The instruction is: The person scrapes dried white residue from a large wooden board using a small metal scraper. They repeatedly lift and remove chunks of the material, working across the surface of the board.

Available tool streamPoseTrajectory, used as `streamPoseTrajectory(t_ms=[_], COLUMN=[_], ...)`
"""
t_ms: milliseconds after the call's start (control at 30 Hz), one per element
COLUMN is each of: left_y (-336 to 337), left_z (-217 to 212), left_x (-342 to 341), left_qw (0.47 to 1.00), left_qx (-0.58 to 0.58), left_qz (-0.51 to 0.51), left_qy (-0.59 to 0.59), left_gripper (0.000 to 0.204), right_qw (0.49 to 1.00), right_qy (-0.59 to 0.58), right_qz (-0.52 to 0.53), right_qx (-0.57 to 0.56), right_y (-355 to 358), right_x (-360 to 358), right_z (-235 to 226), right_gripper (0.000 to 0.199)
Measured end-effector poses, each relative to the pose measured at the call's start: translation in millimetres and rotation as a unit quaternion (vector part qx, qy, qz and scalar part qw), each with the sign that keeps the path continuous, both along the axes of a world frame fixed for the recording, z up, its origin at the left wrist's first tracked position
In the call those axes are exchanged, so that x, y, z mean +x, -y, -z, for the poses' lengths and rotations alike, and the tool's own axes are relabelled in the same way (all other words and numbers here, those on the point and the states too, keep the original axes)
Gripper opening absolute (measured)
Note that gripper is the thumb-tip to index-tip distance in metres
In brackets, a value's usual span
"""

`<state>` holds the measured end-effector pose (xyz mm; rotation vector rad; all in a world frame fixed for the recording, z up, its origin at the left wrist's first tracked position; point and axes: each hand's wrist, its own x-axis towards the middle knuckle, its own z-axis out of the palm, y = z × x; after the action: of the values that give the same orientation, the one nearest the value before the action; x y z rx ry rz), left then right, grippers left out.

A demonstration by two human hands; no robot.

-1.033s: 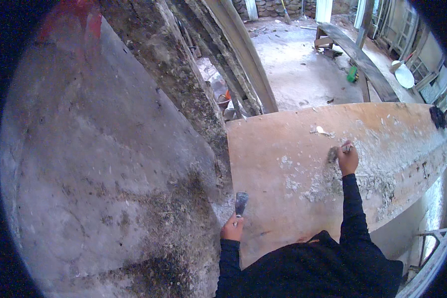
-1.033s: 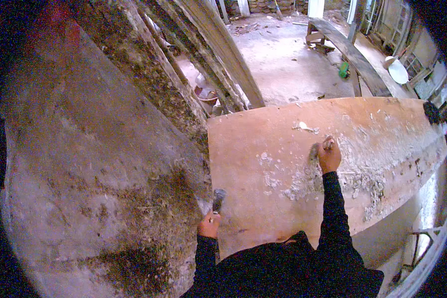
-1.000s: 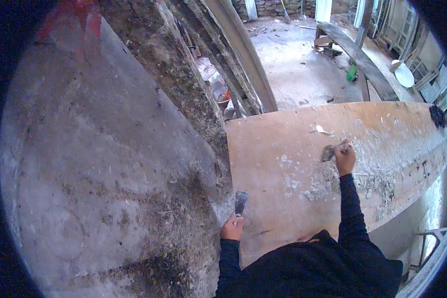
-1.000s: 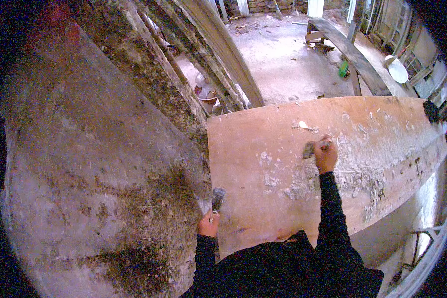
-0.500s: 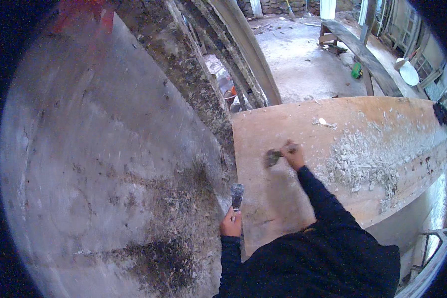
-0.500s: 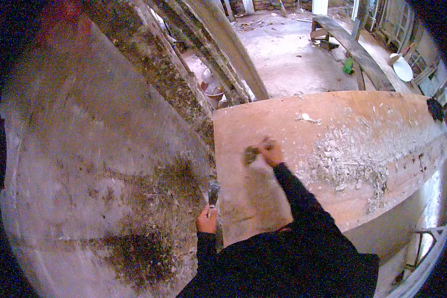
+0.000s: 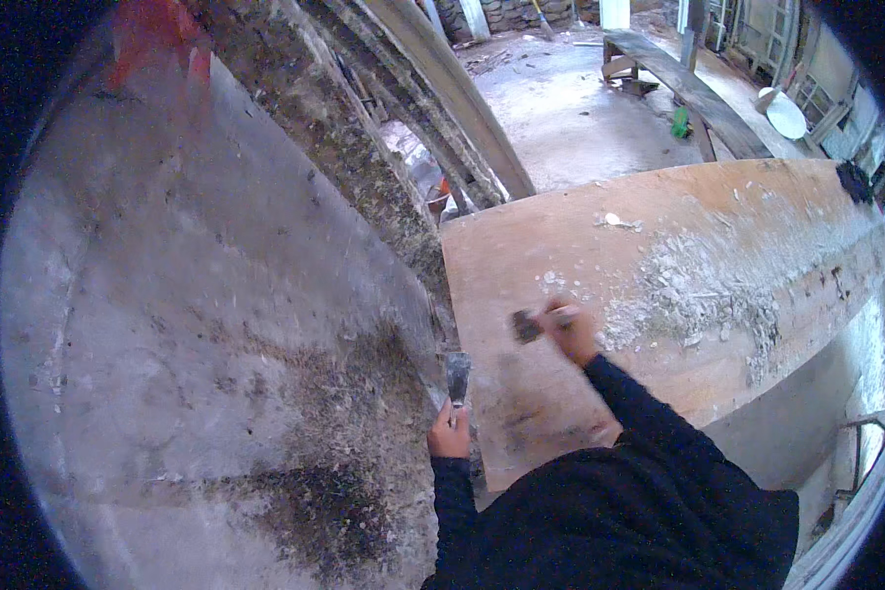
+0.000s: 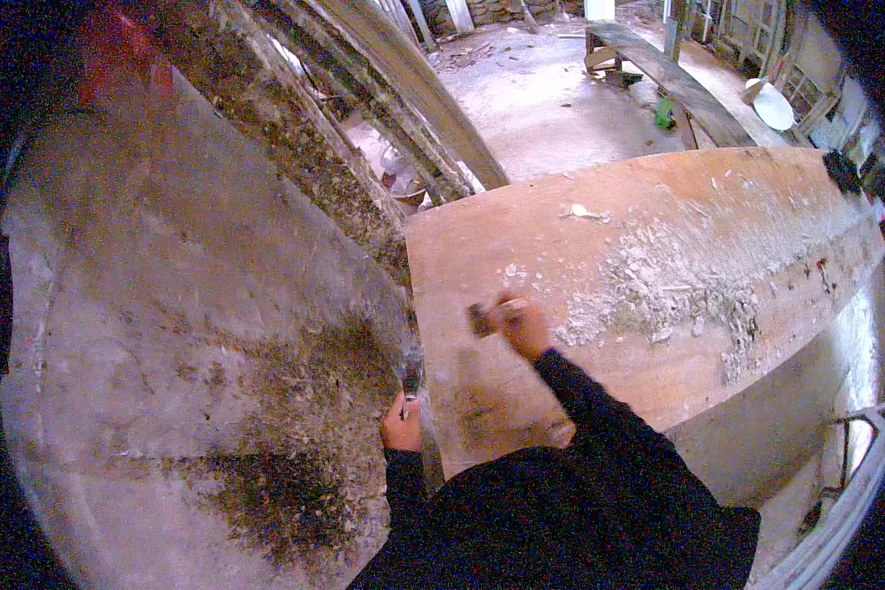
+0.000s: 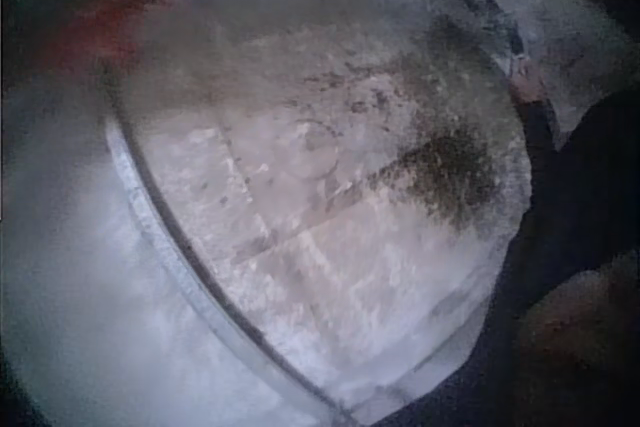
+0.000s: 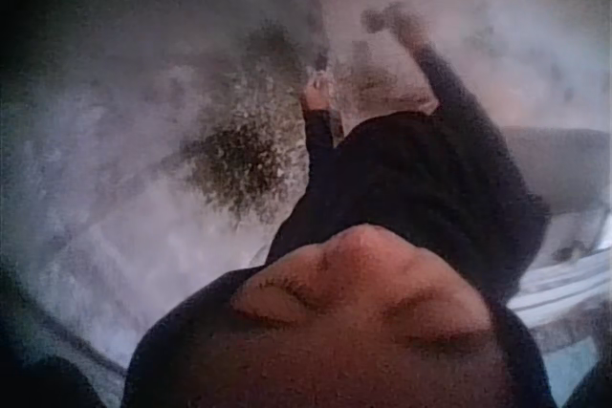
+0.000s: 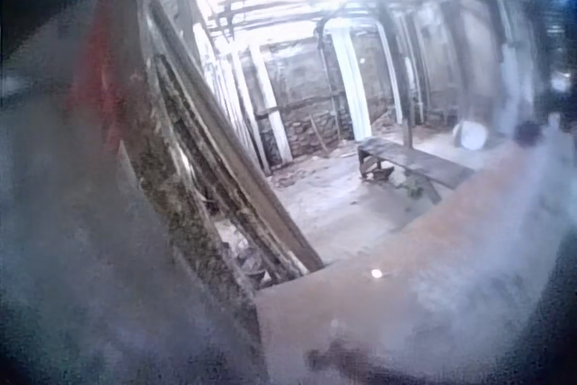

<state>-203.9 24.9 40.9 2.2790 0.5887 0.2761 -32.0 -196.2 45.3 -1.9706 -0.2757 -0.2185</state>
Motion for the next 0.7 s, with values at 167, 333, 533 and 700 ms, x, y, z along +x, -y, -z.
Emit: streamPoseTrajectory(t_ms=[167, 333, 533, 700], left_y=[11, 18, 19, 31], left_z=[-4, 2, 21, 12], left_x=[-7, -24, -35, -31], left_qw=[0.999, 0.997, 0.995, 0.997], left_qx=[0.007, -0.038, -0.06, -0.026], left_qz=[0.029, 0.029, 0.061, 0.057], left_qy=[-0.011, -0.066, -0.055, -0.046], left_gripper=[0.045, 0.045, 0.046, 0.044], right_qw=[0.998, 0.997, 0.971, 0.961], right_qy=[0.006, -0.015, -0.037, 0.048], right_qz=[-0.054, 0.029, 0.224, 0.27], right_qx=[-0.014, 0.069, -0.08, -0.044], right_y=[-69, 27, 192, 188], right_x=[-3, 24, -21, -62], right_z=[27, 64, -17, -38], right_gripper=[0.018, 0.013, 0.015, 0.008])
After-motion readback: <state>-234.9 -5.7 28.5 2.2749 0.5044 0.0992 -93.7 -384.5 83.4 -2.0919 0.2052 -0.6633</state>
